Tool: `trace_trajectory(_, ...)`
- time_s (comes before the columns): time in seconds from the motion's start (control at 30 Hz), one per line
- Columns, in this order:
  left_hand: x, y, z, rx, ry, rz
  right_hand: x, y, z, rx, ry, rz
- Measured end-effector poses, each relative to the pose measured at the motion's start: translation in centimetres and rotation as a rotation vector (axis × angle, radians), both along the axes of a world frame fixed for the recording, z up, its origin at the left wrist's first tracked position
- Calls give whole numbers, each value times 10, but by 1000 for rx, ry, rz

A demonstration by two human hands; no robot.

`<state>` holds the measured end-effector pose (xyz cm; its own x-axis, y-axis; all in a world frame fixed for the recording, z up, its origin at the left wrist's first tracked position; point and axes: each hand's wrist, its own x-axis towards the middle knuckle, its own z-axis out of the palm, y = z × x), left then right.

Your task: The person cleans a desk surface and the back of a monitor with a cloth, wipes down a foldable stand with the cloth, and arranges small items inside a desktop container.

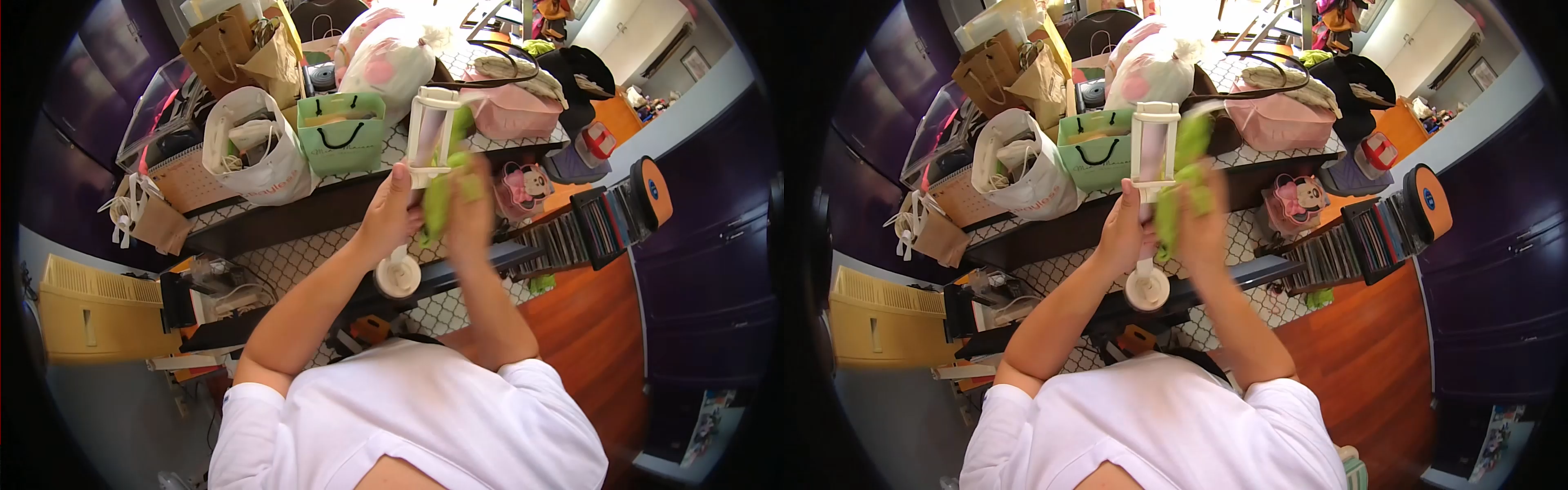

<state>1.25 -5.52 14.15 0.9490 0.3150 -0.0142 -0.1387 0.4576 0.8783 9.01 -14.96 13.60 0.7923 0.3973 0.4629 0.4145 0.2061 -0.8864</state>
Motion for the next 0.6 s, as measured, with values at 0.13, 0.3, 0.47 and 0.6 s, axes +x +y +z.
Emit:
trace_trajectory(0.13, 14, 2, -3, 237, -251, 329, -33, 8, -22, -92, -366, -36)
trace_trajectory(0.3, 2, 35, 8, 240, -203, 172, -26, -14, -18, -118, 11, 230)
trace_trajectory(0.47, 10, 21, 8, 196, -331, 257, -23, -4, -4, -167, -190, 252)
trace_trajectory(0.6, 2, 22, 4, 411, -328, 233, -12, -15, -7, -302, -106, 253)
